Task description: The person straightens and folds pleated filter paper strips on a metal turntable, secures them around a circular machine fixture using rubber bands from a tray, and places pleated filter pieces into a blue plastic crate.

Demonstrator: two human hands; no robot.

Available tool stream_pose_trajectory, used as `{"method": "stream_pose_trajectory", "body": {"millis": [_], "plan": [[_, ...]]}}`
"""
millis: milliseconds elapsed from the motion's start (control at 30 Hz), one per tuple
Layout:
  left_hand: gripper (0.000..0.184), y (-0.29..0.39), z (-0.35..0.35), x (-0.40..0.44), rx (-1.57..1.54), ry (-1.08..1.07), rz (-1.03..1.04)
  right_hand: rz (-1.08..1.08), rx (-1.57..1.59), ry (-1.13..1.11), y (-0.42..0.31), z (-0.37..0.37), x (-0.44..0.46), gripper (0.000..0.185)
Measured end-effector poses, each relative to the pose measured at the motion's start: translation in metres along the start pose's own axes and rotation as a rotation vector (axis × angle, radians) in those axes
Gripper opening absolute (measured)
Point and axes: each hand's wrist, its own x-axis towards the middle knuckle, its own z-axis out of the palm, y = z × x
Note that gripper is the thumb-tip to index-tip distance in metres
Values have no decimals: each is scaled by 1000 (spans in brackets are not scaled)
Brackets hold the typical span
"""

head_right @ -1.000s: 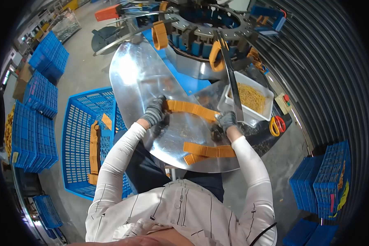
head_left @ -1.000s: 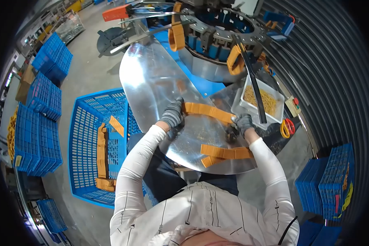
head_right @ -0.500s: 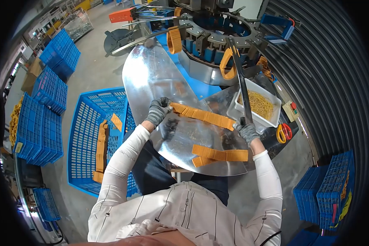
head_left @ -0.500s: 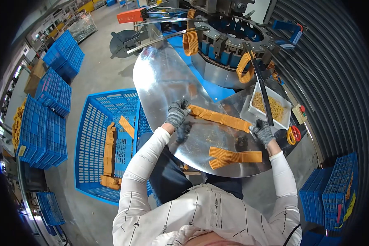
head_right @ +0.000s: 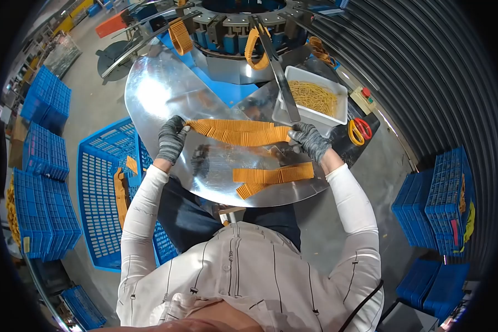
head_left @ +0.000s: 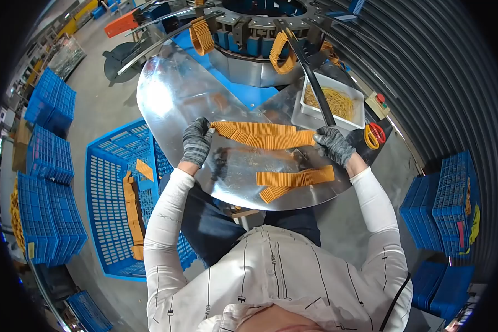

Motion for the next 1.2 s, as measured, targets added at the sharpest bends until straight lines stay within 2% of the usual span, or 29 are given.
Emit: {"method": "stream_pose_trajectory", "body": {"millis": [100,133,167,233,333,400,467,533,633,767,867,967,1000,1100,1200], "plan": [[14,27,-13,-3,324,91,163,-42,-206,51,-14,10,-18,15],[12,13,-6,-1,192,89,174,-20,-273,70,-14,8,-19,14],[13,0,2,2,42,59,101,-46,-229,32,-8,1,-15,13],[12,14,-3,5,-257,-119,-177,-100,-141,-16,3,-15,-11,11],[10,36,3,3,-562,-182,-375,-81,-165,29,0,-23,-23,8],[8,50,8,2,-660,-248,-451,-96,-9,62,7,-29,-26,12],[7,66,13,1,-741,-312,-530,-71,9,97,13,-45,-25,12],[7,73,25,2,-741,-342,-510,-68,-21,87,12,-63,-30,12],[7,89,40,3,-781,-380,-500,-28,100,132,17,-82,-37,8],[8,102,55,1,-823,-412,-493,-28,-47,182,13,-83,-48,11],[11,112,62,0,-784,-447,-462,-17,39,133,15,-87,-51,7],[8,118,70,0,-720,-465,-464,-107,151,206,41,-104,-34,9],[8,118,73,0,-718,-470,-446,-62,300,172,29,-103,-41,11],[8,125,84,2,-733,-480,-443,25,421,242,7,-108,-52,14],[8,133,100,3,-772,-498,-453,-74,371,306,7,-129,-47,14]]}}
